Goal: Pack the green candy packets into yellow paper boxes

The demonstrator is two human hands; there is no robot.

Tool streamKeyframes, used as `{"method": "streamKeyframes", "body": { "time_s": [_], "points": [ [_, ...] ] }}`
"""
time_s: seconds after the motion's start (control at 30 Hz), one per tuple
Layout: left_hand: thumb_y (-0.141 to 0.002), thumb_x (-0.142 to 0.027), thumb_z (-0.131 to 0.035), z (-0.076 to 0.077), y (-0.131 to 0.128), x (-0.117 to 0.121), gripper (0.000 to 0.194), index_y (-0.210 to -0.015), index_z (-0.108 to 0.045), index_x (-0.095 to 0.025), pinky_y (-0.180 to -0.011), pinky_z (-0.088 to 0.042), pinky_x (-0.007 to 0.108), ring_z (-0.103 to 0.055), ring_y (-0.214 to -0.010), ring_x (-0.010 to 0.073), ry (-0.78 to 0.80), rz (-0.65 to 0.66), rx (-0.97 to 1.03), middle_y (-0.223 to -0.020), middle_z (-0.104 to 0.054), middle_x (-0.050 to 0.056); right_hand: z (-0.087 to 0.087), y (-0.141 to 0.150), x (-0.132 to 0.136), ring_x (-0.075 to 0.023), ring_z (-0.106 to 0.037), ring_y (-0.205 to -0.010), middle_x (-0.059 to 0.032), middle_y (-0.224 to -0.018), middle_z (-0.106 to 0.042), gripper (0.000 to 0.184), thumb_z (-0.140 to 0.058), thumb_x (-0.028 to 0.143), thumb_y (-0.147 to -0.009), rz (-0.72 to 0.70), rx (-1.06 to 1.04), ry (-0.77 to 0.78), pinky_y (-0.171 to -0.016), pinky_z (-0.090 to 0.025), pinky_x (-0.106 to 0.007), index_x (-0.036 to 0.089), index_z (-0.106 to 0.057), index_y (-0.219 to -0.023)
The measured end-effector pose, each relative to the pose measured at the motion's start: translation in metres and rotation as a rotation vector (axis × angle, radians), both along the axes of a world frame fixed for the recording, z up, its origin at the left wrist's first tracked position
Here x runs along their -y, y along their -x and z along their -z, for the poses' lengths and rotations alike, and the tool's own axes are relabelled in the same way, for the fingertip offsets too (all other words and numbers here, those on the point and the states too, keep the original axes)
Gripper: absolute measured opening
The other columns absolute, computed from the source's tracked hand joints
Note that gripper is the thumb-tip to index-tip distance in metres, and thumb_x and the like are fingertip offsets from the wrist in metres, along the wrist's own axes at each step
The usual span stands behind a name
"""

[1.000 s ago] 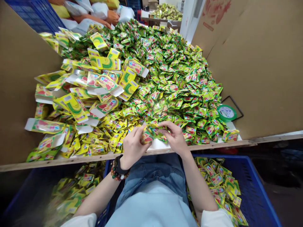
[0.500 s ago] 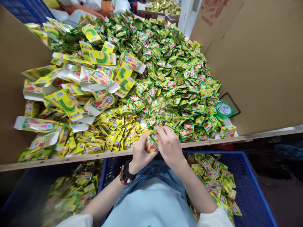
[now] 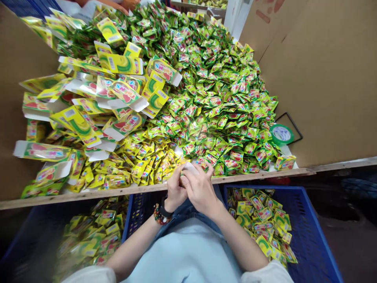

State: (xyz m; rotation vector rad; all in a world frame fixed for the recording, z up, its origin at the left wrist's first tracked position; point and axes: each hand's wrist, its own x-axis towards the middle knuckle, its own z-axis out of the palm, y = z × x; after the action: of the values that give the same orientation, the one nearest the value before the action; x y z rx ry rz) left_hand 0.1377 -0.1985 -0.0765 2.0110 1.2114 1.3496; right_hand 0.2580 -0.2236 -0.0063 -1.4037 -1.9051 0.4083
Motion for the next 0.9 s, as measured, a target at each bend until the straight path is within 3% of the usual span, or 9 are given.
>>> {"method": "streamKeyframes", "body": {
  "time_s": [0.07, 0.13, 0.2, 0.27, 0.37, 0.47, 0.57, 0.7, 0.9],
  "points": [
    [-0.086, -0.038, -0.062, 0.006, -0.001, 0.001, 0.057, -0.137, -0.041, -0.021, -0.083, -0.057, 0.037, -0.069, -0.1, 0.025, -0.034, -0.045, 0.014, -0.119, -0.066, 0.014, 0.01, 0.0, 0.002, -0.0237, -0.054, -0.126, -0.0049, -0.123, -0.068, 0.032, -0.049, 0.022, -0.095, 0.118, -0.203, -0.07, -0.114, -0.024, -0.05, 0.027, -0.059, -0.125],
    [-0.084, -0.042, -0.065, 0.01, -0.003, 0.002, 0.06, -0.135, -0.039, -0.022, -0.082, -0.057, 0.037, -0.068, -0.1, 0.0243, -0.107, -0.055, 0.029, -0.118, -0.065, 0.014, 0.02, 0.0, 0.001, -0.0245, -0.045, -0.137, -0.0083, -0.139, -0.058, 0.052, -0.056, 0.028, -0.091, 0.251, -0.413, -0.042, -0.115, -0.031, -0.047, 0.026, -0.044, -0.142],
    [-0.087, -0.038, -0.062, 0.013, -0.005, 0.002, 0.05, -0.129, -0.041, -0.024, -0.082, -0.056, 0.037, -0.067, -0.101, 0.023, -0.177, -0.016, 0.029, -0.115, -0.065, 0.011, 0.028, -0.001, -0.002, -0.0258, -0.049, -0.134, -0.0099, -0.142, -0.056, 0.062, -0.059, 0.034, -0.09, 0.207, -0.565, 0.147, -0.109, -0.042, -0.044, 0.025, -0.04, -0.147],
    [-0.089, -0.034, -0.058, 0.014, -0.007, 0.002, 0.045, -0.128, -0.039, -0.024, -0.084, -0.055, 0.038, -0.066, -0.105, 0.0229, -0.189, 0.027, 0.012, -0.118, -0.063, 0.012, 0.03, -0.002, -0.004, -0.0267, -0.059, -0.124, -0.0087, -0.134, -0.063, 0.053, -0.057, 0.037, -0.09, 0.047, -0.637, 0.316, -0.104, -0.049, -0.043, 0.024, -0.051, -0.141],
    [-0.089, -0.038, -0.055, 0.013, -0.008, 0.001, 0.056, -0.137, -0.032, -0.02, -0.087, -0.055, 0.04, -0.064, -0.108, 0.0241, -0.084, 0.026, -0.025, -0.129, -0.057, 0.017, 0.029, -0.002, -0.003, -0.0287, -0.061, -0.122, -0.0071, -0.128, -0.068, 0.04, -0.061, 0.034, -0.088, -0.062, -0.606, 0.275, -0.106, -0.048, -0.046, 0.025, -0.065, -0.127],
    [-0.091, -0.036, -0.05, 0.012, -0.007, 0.0, 0.052, -0.137, -0.035, -0.016, -0.092, -0.054, 0.041, -0.062, -0.112, 0.0249, -0.021, 0.026, -0.076, -0.126, -0.058, 0.017, 0.027, 0.003, -0.002, -0.0278, -0.066, -0.115, -0.0068, -0.121, -0.071, 0.032, -0.064, 0.028, -0.086, 0.039, -0.56, 0.166, -0.103, -0.051, -0.044, 0.026, -0.072, -0.117],
    [-0.09, -0.03, -0.048, 0.012, -0.008, -0.001, 0.048, -0.135, -0.038, -0.015, -0.089, -0.054, 0.043, -0.062, -0.11, 0.0265, -0.031, 0.01, -0.099, -0.119, -0.059, 0.017, 0.026, 0.008, -0.004, -0.0267, -0.071, -0.105, -0.0056, -0.116, -0.073, 0.028, -0.06, 0.027, -0.088, 0.152, -0.6, 0.197, -0.096, -0.056, -0.042, 0.025, -0.074, -0.113],
    [-0.087, -0.03, -0.049, 0.013, -0.008, -0.001, 0.05, -0.133, -0.038, -0.015, -0.088, -0.054, 0.047, -0.062, -0.111, 0.0306, 0.001, 0.0, -0.087, -0.118, -0.059, 0.019, 0.023, 0.008, -0.007, -0.0273, -0.07, -0.107, -0.0049, -0.115, -0.073, 0.027, -0.059, 0.028, -0.089, 0.172, -0.647, 0.237, -0.096, -0.057, -0.042, 0.024, -0.074, -0.111],
    [-0.09, -0.033, -0.045, 0.015, -0.009, 0.001, 0.047, -0.133, -0.042, -0.015, -0.087, -0.053, 0.049, -0.063, -0.107, 0.0317, 0.102, -0.002, -0.037, -0.119, -0.059, 0.021, 0.031, 0.01, -0.01, -0.0248, -0.068, -0.112, -0.0072, -0.12, -0.072, 0.034, -0.056, 0.024, -0.091, 0.003, -0.438, 0.106, -0.099, -0.054, -0.039, 0.024, -0.067, -0.124]
  ]
}}
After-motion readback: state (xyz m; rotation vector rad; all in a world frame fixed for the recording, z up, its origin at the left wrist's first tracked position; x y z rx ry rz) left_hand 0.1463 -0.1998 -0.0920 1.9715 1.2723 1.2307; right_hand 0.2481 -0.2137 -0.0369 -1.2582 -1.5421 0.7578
